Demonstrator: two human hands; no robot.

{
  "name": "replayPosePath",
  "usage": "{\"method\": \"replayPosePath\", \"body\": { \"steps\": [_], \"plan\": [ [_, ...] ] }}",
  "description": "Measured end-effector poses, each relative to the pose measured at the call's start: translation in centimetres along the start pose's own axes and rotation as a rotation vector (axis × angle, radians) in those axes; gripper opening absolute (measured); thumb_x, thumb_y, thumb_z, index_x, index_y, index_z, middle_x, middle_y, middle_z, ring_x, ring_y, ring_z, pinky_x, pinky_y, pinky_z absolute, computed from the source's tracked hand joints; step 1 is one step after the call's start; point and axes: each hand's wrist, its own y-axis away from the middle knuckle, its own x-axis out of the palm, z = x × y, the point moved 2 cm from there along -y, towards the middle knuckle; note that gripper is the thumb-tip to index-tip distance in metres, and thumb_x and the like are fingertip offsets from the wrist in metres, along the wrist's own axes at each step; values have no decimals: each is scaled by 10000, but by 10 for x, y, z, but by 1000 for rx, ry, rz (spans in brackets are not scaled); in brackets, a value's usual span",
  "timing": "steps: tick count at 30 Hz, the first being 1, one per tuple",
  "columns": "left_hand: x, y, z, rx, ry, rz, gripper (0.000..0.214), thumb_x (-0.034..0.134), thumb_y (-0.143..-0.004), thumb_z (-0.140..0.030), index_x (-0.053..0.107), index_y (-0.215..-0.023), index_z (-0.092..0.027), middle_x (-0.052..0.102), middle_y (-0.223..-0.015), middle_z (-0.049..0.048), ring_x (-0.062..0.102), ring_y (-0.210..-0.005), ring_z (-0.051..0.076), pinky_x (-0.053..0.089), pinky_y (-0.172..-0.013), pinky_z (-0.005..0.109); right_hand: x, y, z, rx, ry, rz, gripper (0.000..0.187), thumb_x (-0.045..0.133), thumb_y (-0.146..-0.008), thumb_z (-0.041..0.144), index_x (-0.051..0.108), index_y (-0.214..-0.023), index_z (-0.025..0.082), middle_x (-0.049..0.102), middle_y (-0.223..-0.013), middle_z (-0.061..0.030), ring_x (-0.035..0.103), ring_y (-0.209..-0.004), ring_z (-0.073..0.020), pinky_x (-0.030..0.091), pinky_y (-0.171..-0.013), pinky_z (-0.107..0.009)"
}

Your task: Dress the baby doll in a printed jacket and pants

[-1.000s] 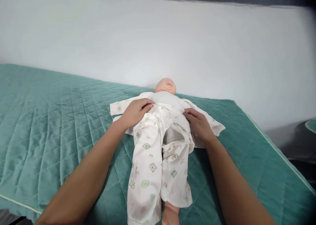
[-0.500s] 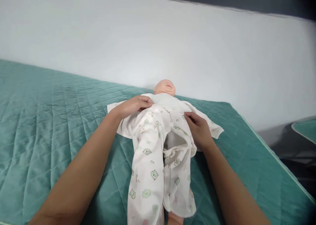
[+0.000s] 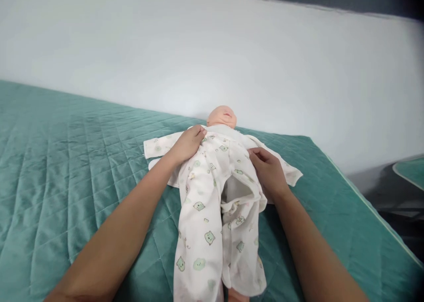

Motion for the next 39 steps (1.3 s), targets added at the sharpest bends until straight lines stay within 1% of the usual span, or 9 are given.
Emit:
{"method": "replayPosePath", "body": {
  "steps": [5, 7, 11, 16, 22, 25, 31, 35, 39],
  "plan": [
    [-1, 2, -5, 146, -142, -2, 205, 385, -979, -328, 513, -864, -216, 606, -840, 26, 529, -804, 195, 375, -761, 309, -10, 0, 0, 13, 5, 156, 302, 739, -755, 463, 707, -901, 200, 720, -912, -36, 624, -793, -178, 490, -696, -280],
    [-2, 2, -8, 248, -189, 2, 193, 405, -977, -317, 527, -872, -211, 610, -919, 44, 536, -888, 203, 391, -830, 317, -11, 0, 1, 25, 1, 209, 317, 755, -738, 451, 708, -931, 204, 730, -928, -36, 634, -810, -186, 495, -707, -287],
    [-4, 4, -13, 380, -110, 29, 163, 476, -957, -328, 559, -901, -200, 590, -1085, 73, 508, -1101, 213, 371, -1002, 335, -7, -4, -1, 93, -90, 193, 285, 738, -736, 441, 684, -891, 208, 716, -848, -16, 620, -740, -169, 481, -665, -281],
    [-5, 1, -13, 289, -10, 93, 211, 507, -938, -380, 498, -828, -200, 601, -1156, 73, 550, -1051, 193, 397, -923, 312, 2, -11, -9, 133, -247, 196, 276, 713, -735, 437, 609, -859, 213, 656, -775, 7, 570, -688, -150, 464, -665, -284],
    [-7, -22, -19, 123, -213, 140, 209, 480, -935, -394, 468, -833, -212, 633, -892, 41, 553, -806, 202, 364, -730, 320, 2, -11, 7, -180, 53, 219, 234, 602, -856, 451, 575, -851, 219, 546, -736, 31, 458, -669, -127, 386, -633, -257],
    [-5, -34, -20, 99, -298, 104, 180, 448, -948, -374, 463, -871, -212, 621, -860, 48, 558, -791, 212, 364, -718, 320, -1, -21, 11, -278, 240, 123, 229, 553, -887, 417, 561, -782, 214, 535, -705, 25, 451, -672, -134, 375, -646, -263],
    [6, -51, -1, -9, -485, -22, 140, 405, -974, -304, 462, -1015, -183, 646, -876, 102, 597, -792, 245, 399, -706, 330, 4, -55, -2, -112, 321, 89, 298, 540, -879, 516, 554, -815, 225, 507, -583, 44, 444, -560, -142, 334, -561, -269],
    [14, -51, 11, -17, -499, -47, 107, 440, -969, -275, 465, -1032, -192, 645, -832, 80, 601, -776, 233, 428, -711, 320, 9, -51, -6, -245, 282, 11, 244, 548, -891, 462, 564, -855, 222, 581, -729, 6, 501, -673, -159, 392, -650, -285],
    [15, -46, 16, 143, -508, -84, 82, 500, -943, -260, 506, -901, -190, 633, -944, 96, 584, -918, 236, 448, -844, 341, 9, -39, -2, -507, 395, 25, 167, 487, -921, 337, 600, -937, 216, 603, -978, -68, 540, -874, -200, 436, -824, -343]
  ]
}}
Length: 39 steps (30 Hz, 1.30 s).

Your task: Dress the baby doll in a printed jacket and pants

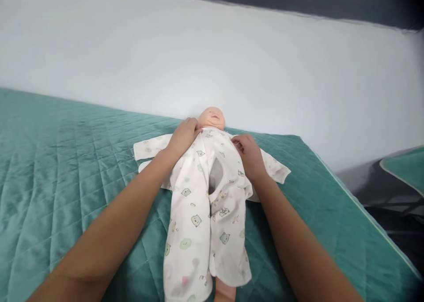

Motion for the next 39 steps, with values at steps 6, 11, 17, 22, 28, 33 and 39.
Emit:
{"method": "replayPosePath", "body": {
  "steps": [6, 11, 17, 22, 28, 33, 39],
  "plan": [
    [-1, 4, 3, 83, 13, -17, 147, 485, -951, -273, 557, -869, -175, 626, -975, 96, 569, -965, 234, 439, -908, 353, 1, -6, -3, 110, 5, 116, 236, 476, -892, 353, 625, -780, 208, 543, -1304, -96, 394, -1262, -293, 270, -1103, -497],
    [-5, 3, 0, -71, -1, 11, 186, 446, -965, -279, 594, -976, -167, 668, -964, 98, 597, -904, 241, 443, -834, 355, -3, -19, -2, 180, -100, 252, 354, 481, -891, 415, 671, -686, 199, 589, -1296, -52, 502, -1185, -256, 371, -1024, -404],
    [-6, 0, 3, -124, 124, -1, 130, 506, -916, -239, 615, -944, -173, 706, -949, 77, 622, -906, 219, 456, -862, 347, 2, -23, -10, 366, -8, 42, 281, 573, -837, 472, 641, -789, 204, 679, -818, -35, 587, -796, -213, 445, -786, -365],
    [-7, 14, 7, -3, 370, -84, 162, 536, -858, -174, 658, -963, -191, 716, -997, 38, 646, -921, 171, 492, -885, 312, 11, -14, -10, 159, -146, -34, 273, 521, -890, 412, 659, -1040, 231, 702, -1096, -63, 616, -1019, -233, 456, -941, -412],
    [-22, 74, 1, -7, 377, -358, 162, 528, -874, -174, 676, -937, -197, 669, -1075, 66, 615, -1036, 183, 502, -922, 322, -5, 32, 9, 1, -173, -34, 334, 446, -954, 345, 652, -1201, 259, 597, -1364, -72, 502, -1304, -244, 343, -1143, -486],
    [-44, 190, -32, -208, 356, -445, 131, 541, -918, -276, 631, -981, -205, 651, -1040, 50, 608, -979, 178, 503, -818, 302, -23, 121, 74, 11, -253, -220, 265, 505, -950, 277, 614, -1191, 277, 597, -1317, -75, 540, -1260, -231, 461, -1051, -468],
    [-59, 309, -76, -261, 491, -110, 161, 490, -958, -298, 609, -1044, -233, 621, -978, 37, 603, -878, 168, 504, -793, 327, -31, 212, 156, -11, -77, 180, 229, 639, -844, 235, 618, -1070, 270, 442, -1495, -79, 357, -1423, -289, 403, -1117, -525]
  ]
}}
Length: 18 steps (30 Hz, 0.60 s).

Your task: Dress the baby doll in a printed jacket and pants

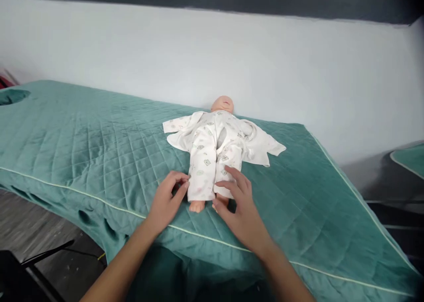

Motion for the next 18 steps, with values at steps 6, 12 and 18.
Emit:
{"method": "replayPosePath", "body": {
  "steps": [6, 12, 18],
  "plan": [
    [1, 27, -7, 90, -13, 127, 266, 512, -897, -163, 565, -1148, -236, 604, -1160, 79, 583, -1107, 206, 479, -984, 400, 20, 11, 28, 9, 386, 22, 159, 640, -799, 177, 612, -954, 202, 403, -1538, -164, 290, -1453, -410, 267, -1120, -704],
    [4, 27, -9, 98, -79, 107, 182, 494, -942, -216, 596, -1093, -225, 646, -1072, 62, 605, -1029, 207, 481, -928, 392, 30, 4, 35, -29, 518, -23, 110, 549, -852, 116, 632, -867, 186, 500, -1464, -165, 372, -1415, -385, 278, -1119, -691],
    [-4, 36, -2, 90, -120, -18, 113, 476, -946, -233, 585, -973, -219, 644, -959, 47, 597, -943, 211, 496, -861, 386, 15, 7, 69, -177, 445, -10, 140, 509, -884, 128, 627, -897, 202, 536, -1429, -114, 332, -1440, -322, 271, -1171, -610]
  ]
}}
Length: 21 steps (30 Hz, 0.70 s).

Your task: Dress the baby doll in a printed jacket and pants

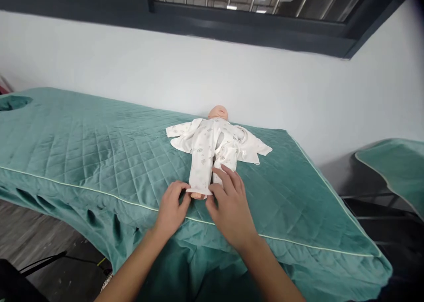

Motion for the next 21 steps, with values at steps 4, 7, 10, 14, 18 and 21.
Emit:
{"method": "replayPosePath", "body": {
  "steps": [4, 7, 10, 14, 18, 21],
  "plan": [
    [-2, 10, 4, 46, -77, 15, 145, 488, -884, -139, 566, -965, -230, 626, -1040, 61, 579, -1034, 239, 489, -944, 452, -4, 8, 7, -58, -95, 58, 148, 499, -917, 146, 618, -970, 216, 532, -1428, -101, 350, -1427, -302, 275, -1175, -596],
    [-8, 12, -3, 44, -29, -69, 260, 456, -869, -96, 549, -1065, -239, 583, -1186, 84, 558, -1150, 235, 478, -1006, 464, -3, 25, -14, 77, -275, -39, 182, 489, -932, 153, 594, -1051, 242, 551, -1370, -97, 448, -1342, -264, 411, -1095, -521],
    [-10, 4, -22, 109, -21, -110, 266, 451, -901, -118, 553, -1101, -260, 594, -1194, 83, 559, -1169, 234, 481, -1013, 462, 1, 43, -48, 295, -313, -176, 260, 480, -895, 127, 551, -1119, 238, 574, -1275, -119, 534, -1201, -259, 485, -985, -485],
    [9, -18, -54, 333, -153, 71, 229, 463, -930, -146, 587, -1099, -237, 637, -1166, 83, 543, -1204, 244, 454, -1045, 454, 16, 49, -76, 441, -134, -70, 313, 544, -813, 154, 563, -1123, 193, 611, -1139, -137, 559, -1049, -302, 489, -887, -484],
    [31, -39, -64, 378, -402, 244, 225, 455, -935, -138, 603, -1097, -192, 661, -1140, 88, 527, -1230, 262, 342, -1129, 523, 28, 34, -81, 444, -65, 19, 177, 523, -877, 252, 602, -1027, 200, 645, -1012, -90, 572, -933, -268, 468, -801, -397],
    [38, -45, -61, 344, -488, 277, 192, 450, -954, -165, 604, -1063, -201, 672, -1098, 83, 554, -1179, 259, 293, -1133, 575, 26, 24, -84, 454, -199, 36, 110, 524, -874, 266, 605, -926, 214, 642, -890, -36, 573, -801, -209, 441, -700, -317]
  ]
}}
